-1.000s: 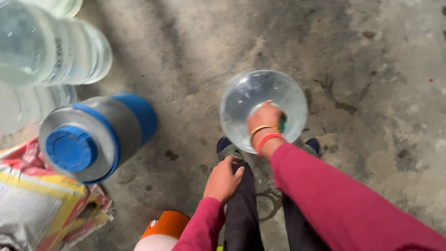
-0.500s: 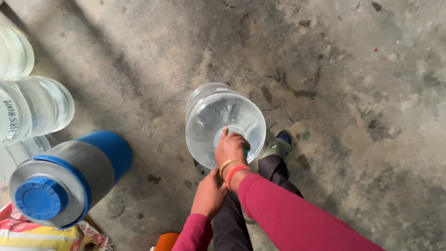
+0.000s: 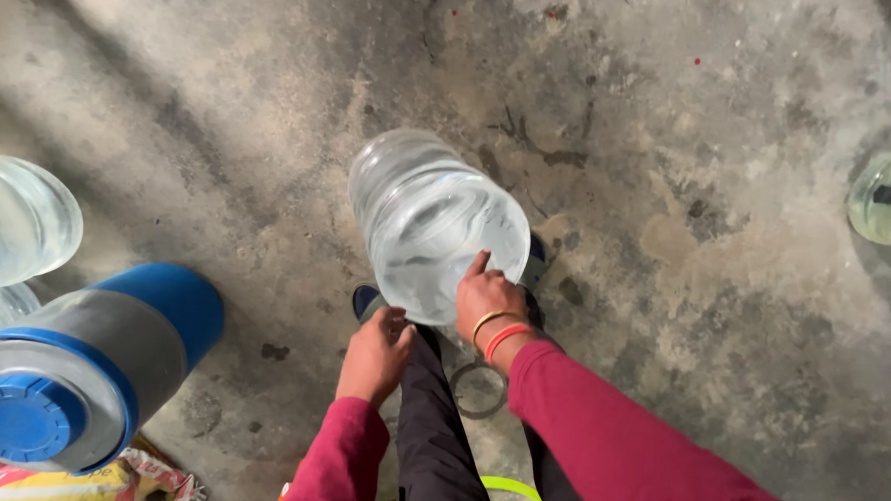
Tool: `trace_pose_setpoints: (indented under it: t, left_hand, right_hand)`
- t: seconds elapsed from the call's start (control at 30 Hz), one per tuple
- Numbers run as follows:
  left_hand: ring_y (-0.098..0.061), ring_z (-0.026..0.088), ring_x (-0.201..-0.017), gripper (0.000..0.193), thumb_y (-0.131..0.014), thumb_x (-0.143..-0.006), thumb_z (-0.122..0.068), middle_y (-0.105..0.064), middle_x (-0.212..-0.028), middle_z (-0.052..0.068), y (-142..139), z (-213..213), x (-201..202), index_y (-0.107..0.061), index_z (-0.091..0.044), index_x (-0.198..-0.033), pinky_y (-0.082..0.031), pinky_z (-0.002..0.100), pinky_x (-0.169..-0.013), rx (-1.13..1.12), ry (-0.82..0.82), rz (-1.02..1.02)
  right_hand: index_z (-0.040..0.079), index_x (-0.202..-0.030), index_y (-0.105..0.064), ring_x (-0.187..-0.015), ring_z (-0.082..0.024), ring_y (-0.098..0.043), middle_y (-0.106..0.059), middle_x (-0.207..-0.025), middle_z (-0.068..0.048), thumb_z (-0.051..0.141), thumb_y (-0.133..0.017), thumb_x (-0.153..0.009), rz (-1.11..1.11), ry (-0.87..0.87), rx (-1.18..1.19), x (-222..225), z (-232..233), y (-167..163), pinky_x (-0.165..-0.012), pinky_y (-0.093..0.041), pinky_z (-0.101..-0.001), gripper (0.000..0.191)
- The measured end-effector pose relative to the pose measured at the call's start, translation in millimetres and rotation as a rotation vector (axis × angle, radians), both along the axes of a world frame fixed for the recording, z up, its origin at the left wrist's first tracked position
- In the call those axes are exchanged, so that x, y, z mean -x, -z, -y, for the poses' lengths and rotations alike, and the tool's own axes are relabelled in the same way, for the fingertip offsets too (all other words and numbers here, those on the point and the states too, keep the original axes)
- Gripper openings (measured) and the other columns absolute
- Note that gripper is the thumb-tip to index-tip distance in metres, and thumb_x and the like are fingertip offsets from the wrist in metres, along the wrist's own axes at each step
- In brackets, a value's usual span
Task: The person rolls a large empty water dispenser jug across the floor, unscrews its green cap by hand, and rolls it toward a cloth mat. They spread a round cloth mat on the ground, wipe a jug with a cloth, and position jugs near the mat and filling equipment.
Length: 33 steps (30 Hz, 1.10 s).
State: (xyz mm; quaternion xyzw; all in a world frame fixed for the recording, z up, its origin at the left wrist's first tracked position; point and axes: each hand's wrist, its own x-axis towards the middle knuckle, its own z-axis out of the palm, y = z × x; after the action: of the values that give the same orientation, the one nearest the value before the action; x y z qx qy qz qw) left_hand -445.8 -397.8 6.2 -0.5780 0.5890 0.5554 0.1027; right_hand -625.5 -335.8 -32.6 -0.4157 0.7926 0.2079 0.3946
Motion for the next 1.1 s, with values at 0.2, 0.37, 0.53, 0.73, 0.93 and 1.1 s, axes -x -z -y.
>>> trace_pose_setpoints:
  t: [0.2, 0.37, 0.53, 0.73, 0.93, 1.1]
  left_hand:
    - [-0.073, 0.031, -0.108, 0.037, -0.068, -0.09, -0.025, -0.077, -0.113, 0.015, 3.5, 4.8, 10.7, -0.068, -0.006, -0.121, -0.056, 0.04, -0.092, 0.013, 0.029, 0.008]
    - [-0.073, 0.03, -0.109, 0.039, -0.069, -0.089, -0.026, -0.076, -0.113, 0.016, 6.3, -2.2, 18.9, -0.067, -0.006, -0.123, -0.056, 0.039, -0.093, -0.016, 0.044, 0.019]
    - [-0.072, 0.03, -0.112, 0.04, -0.068, -0.088, -0.024, -0.076, -0.115, 0.016, 5.7, -13.7, 24.6, -0.066, -0.006, -0.124, -0.056, 0.039, -0.094, -0.043, 0.022, 0.0]
    - [-0.071, 0.032, -0.111, 0.041, -0.069, -0.088, -0.026, -0.075, -0.116, 0.016, 1.3, -16.5, 32.7, -0.065, -0.006, -0.124, -0.055, 0.04, -0.094, -0.05, 0.062, 0.048]
    - [-0.072, 0.033, -0.11, 0.04, -0.069, -0.088, -0.024, -0.076, -0.114, 0.017, -1.3, -17.2, 37.1, -0.066, -0.005, -0.122, -0.056, 0.04, -0.094, 0.004, 0.062, 0.003]
    - [-0.073, 0.032, -0.108, 0.039, -0.069, -0.087, -0.025, -0.075, -0.114, 0.017, 1.7, -13.2, 36.9, -0.066, -0.006, -0.121, -0.057, 0.04, -0.092, -0.029, 0.041, 0.001]
  right_hand:
    - [-0.019, -0.148, -0.028, -0.11, -0.044, -0.068, -0.065, -0.119, -0.034, 0.027, -0.074, -0.083, 0.057, 0.352, -0.025, 40.5, 11.8, -11.9, -0.093, -0.056, -0.0461, 0.092]
    - [-0.009, -0.112, -0.069, -0.105, -0.04, -0.073, -0.073, -0.11, -0.03, 0.037, -0.077, -0.079, 0.133, 0.642, -0.026, 72.1, 21.3, -31.1, -0.092, -0.059, -0.0465, 0.057]
    - [-0.008, -0.102, -0.071, -0.096, -0.04, -0.083, -0.079, -0.105, -0.029, 0.035, -0.076, -0.073, 0.191, 0.989, 0.023, 101.5, 26.2, -36.4, -0.085, -0.067, -0.0457, 0.052]
    - [0.002, -0.12, -0.068, -0.107, -0.043, -0.068, -0.07, -0.114, -0.025, 0.044, -0.079, -0.074, -0.021, 0.527, 0.419, 112.8, 44.8, -24.1, -0.093, -0.054, -0.0474, 0.063]
    - [0.009, -0.115, -0.072, -0.113, -0.042, -0.065, -0.069, -0.119, -0.024, 0.037, -0.068, -0.085, 0.034, 0.507, 0.304, 92.7, 117.6, -12.5, -0.098, -0.052, -0.0483, 0.042]
    - [0.008, -0.108, -0.077, -0.113, -0.044, -0.066, -0.071, -0.119, -0.023, 0.023, -0.062, -0.088, 0.021, 0.311, 0.297, 91.4, 158.3, -11.9, -0.096, -0.055, -0.0481, 0.029]
